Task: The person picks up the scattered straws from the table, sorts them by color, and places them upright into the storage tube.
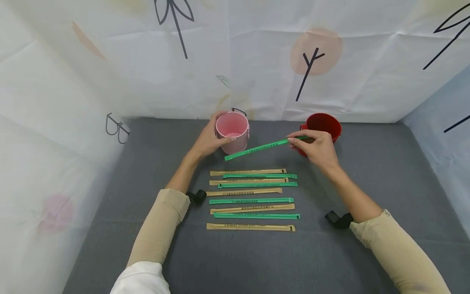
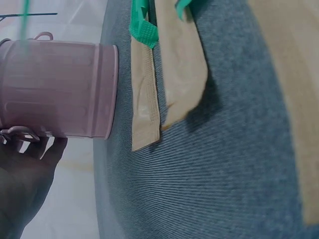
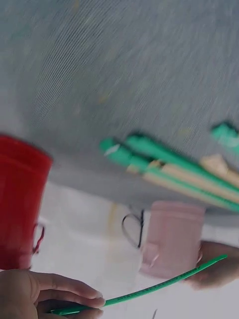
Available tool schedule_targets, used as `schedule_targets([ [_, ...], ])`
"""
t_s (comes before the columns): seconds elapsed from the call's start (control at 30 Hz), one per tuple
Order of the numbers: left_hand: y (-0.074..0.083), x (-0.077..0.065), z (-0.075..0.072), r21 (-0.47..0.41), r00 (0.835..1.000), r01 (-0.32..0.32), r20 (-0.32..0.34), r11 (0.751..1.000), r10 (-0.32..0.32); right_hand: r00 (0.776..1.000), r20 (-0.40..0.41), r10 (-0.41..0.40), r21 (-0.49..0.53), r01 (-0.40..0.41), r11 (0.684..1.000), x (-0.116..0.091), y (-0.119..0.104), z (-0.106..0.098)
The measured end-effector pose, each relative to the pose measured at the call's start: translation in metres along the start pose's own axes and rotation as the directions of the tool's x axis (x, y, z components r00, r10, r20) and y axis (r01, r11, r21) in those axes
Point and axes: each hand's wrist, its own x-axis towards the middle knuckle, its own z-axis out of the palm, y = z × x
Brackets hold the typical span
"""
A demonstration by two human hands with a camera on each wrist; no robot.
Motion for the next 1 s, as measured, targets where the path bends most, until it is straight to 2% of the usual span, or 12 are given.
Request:
schedule_targets([
  [0.2, 0.002, 0.001, -0.001, -0.006, 0.999, 0.015, 0.035, 1.0, -0.015, 0.996, -0.057, -0.068, 0.052, 0.071, 0.996, 0.015, 0.004, -0.021],
  [0.43, 0.004, 0.006, -0.001, -0.016, 0.997, 0.015, 0.081, 1.0, -0.014, 0.985, -0.155, -0.081, 0.082, 0.094, 0.992, 0.037, -0.005, -0.04],
  [0.6, 0.007, 0.007, -0.001, -0.104, 0.994, 0.037, 0.109, 0.994, -0.026, 0.98, -0.176, -0.096, 0.056, 0.107, 0.993, 0.051, -0.006, -0.036],
  [0.67, 0.015, 0.004, -0.001, -0.125, 0.992, 0.039, 0.12, 0.991, -0.024, 0.98, -0.177, -0.092, 0.038, 0.1, 0.994, 0.055, -0.002, -0.031],
  [0.83, 0.037, 0.0, -0.005, -0.128, 0.99, 0.029, 0.143, 0.991, -0.011, 0.981, -0.17, -0.093, -0.048, 0.086, 0.995, 0.063, 0.003, -0.021],
  [1.0, 0.042, 0.001, -0.009, -0.127, 0.986, 0.024, 0.166, 0.992, -0.002, 0.99, -0.11, -0.093, -0.12, 0.08, 0.99, 0.069, 0.002, -0.013],
])
